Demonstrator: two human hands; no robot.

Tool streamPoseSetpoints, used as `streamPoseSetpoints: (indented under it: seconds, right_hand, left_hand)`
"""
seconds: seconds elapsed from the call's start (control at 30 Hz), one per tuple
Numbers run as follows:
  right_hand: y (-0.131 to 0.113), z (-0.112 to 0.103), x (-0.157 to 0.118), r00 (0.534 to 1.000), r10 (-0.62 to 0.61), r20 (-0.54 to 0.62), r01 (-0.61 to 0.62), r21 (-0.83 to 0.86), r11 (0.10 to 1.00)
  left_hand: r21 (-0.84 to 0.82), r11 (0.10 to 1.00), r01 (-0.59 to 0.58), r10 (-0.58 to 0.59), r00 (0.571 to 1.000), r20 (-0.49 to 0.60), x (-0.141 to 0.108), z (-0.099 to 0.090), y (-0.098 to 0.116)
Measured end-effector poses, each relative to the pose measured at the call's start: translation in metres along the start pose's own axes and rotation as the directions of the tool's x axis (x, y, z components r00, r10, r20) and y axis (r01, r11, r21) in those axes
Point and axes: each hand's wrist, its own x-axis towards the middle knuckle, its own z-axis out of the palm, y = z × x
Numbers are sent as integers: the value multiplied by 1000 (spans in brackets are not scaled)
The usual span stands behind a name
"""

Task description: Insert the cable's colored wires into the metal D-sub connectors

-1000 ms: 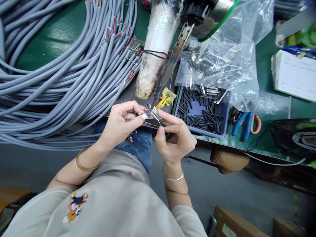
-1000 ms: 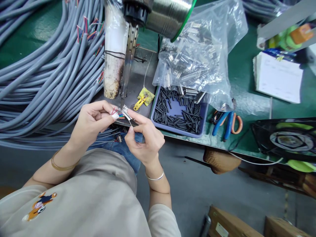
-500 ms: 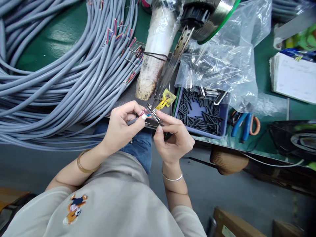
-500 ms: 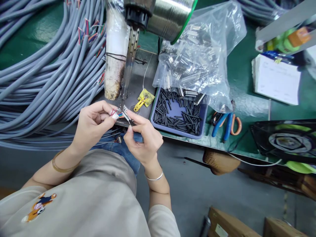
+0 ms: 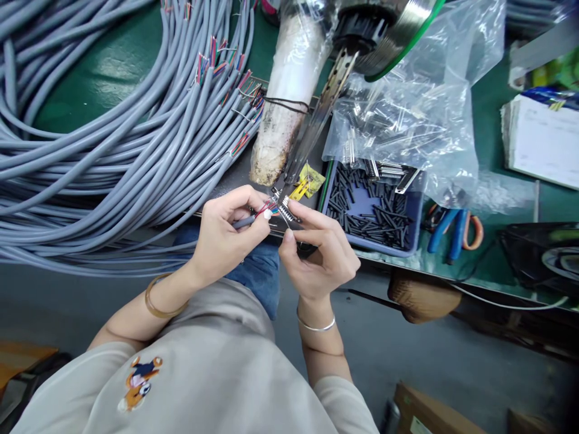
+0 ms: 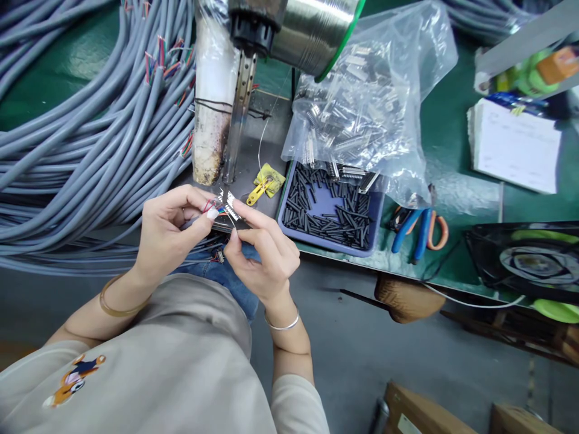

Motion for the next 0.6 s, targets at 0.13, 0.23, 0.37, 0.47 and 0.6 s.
streamPoseSetpoints:
  seconds: [0.13,0.23,0.37,0.47,0.6]
  right_hand:
    - [1,-1,-3,994,-106,11,106,-66,992]
    - [2,-2,-5,988,-153,25,155,-107,982]
    - [0,-1,-5,998,16,-66,-18,-32,999]
    - [-3,-1,-4,971,233,-47,-227,112,967]
    - [-5,-2,-4,982,186,-41,-180,111,977]
  left_hand:
    - [-53,998,46,-45,999,22,0,0,-3]
    - [-58,996,74,-73,997,17,-1,-1,-4]
    - [-66,989,129,-124,990,67,-2,-6,-5]
    - [-93,978,185,-174,977,122,-1,-10,-5]
    - [-114,979,168,-156,981,112,-1,-12,-6]
